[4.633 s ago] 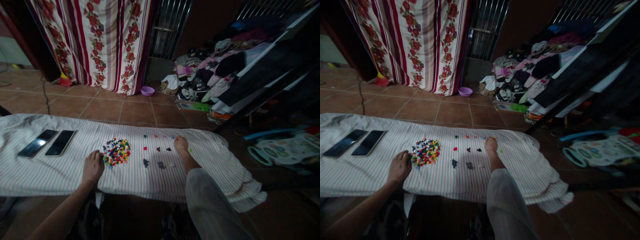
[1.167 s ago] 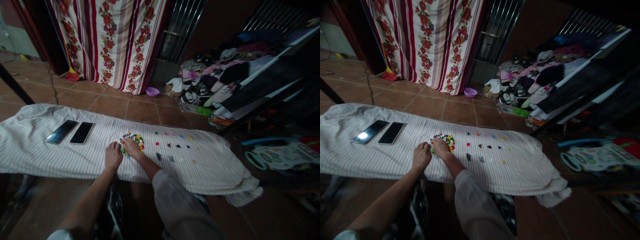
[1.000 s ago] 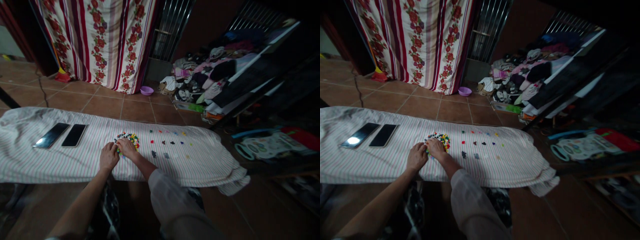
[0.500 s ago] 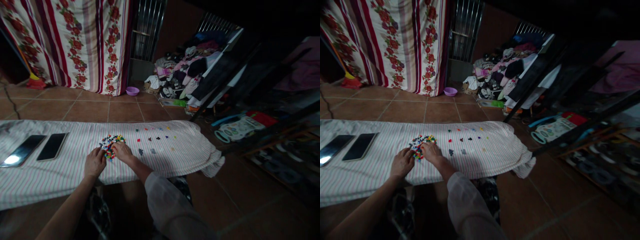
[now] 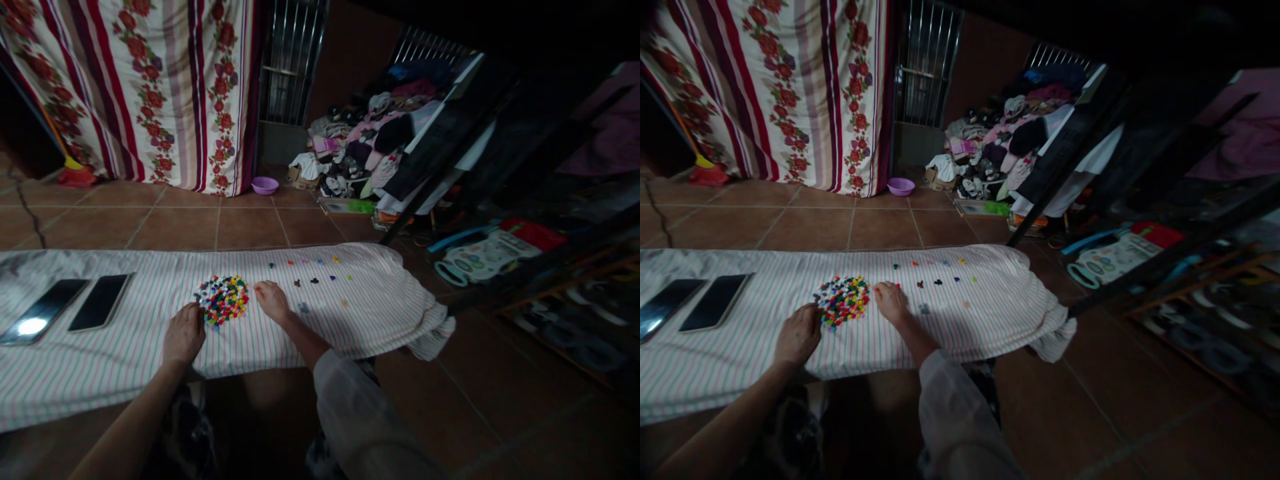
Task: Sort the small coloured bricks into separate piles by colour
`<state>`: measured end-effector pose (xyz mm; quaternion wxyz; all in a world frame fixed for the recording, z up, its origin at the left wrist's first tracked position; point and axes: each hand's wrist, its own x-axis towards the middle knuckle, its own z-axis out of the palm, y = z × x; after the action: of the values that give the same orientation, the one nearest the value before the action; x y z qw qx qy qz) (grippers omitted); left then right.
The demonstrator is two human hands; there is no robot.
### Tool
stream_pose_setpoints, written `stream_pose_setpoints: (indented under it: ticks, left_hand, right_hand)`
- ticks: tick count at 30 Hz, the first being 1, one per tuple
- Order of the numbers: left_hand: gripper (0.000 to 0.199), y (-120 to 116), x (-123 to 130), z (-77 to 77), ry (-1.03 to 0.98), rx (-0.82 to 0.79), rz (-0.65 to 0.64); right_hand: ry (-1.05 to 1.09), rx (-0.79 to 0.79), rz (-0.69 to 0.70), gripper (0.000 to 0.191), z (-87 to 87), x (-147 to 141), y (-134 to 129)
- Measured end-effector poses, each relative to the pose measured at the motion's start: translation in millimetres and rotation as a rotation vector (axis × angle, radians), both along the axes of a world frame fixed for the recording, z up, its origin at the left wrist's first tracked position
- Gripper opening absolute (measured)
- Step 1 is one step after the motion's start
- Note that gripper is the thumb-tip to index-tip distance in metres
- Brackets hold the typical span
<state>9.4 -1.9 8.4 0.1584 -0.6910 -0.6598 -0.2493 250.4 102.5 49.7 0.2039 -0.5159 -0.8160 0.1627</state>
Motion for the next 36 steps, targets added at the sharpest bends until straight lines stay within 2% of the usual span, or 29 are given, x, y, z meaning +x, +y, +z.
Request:
stream_pose_setpoints:
  ticks: [8,17,26,36]
  left_hand:
    - [0.019,1.6,-1.2,-0.5,0.048,0.03,-0.025]
    - [0.016,-0.4,0.1,2.5,0.07,0.009,-0.029]
    - [0.02,-0.8,0.7,4.7,0.016,-0.049,-0.011]
    - [0.021,-0.7,1.8,3.9,-0.017,-0.053,-0.004]
  right_hand:
    - [-0.009,0.051,-0.159,0.021,-6.0,48.2,37.8]
    - [-0.068,0.021,-0.385,0.024,4.0,82.3,80.2]
    - [-0.158,-0.091,-0.481,0.028,7.6,92.5,99.7]
    - [-0.228,-0.127,-0.42,0.029,1.9,85.1,114.7]
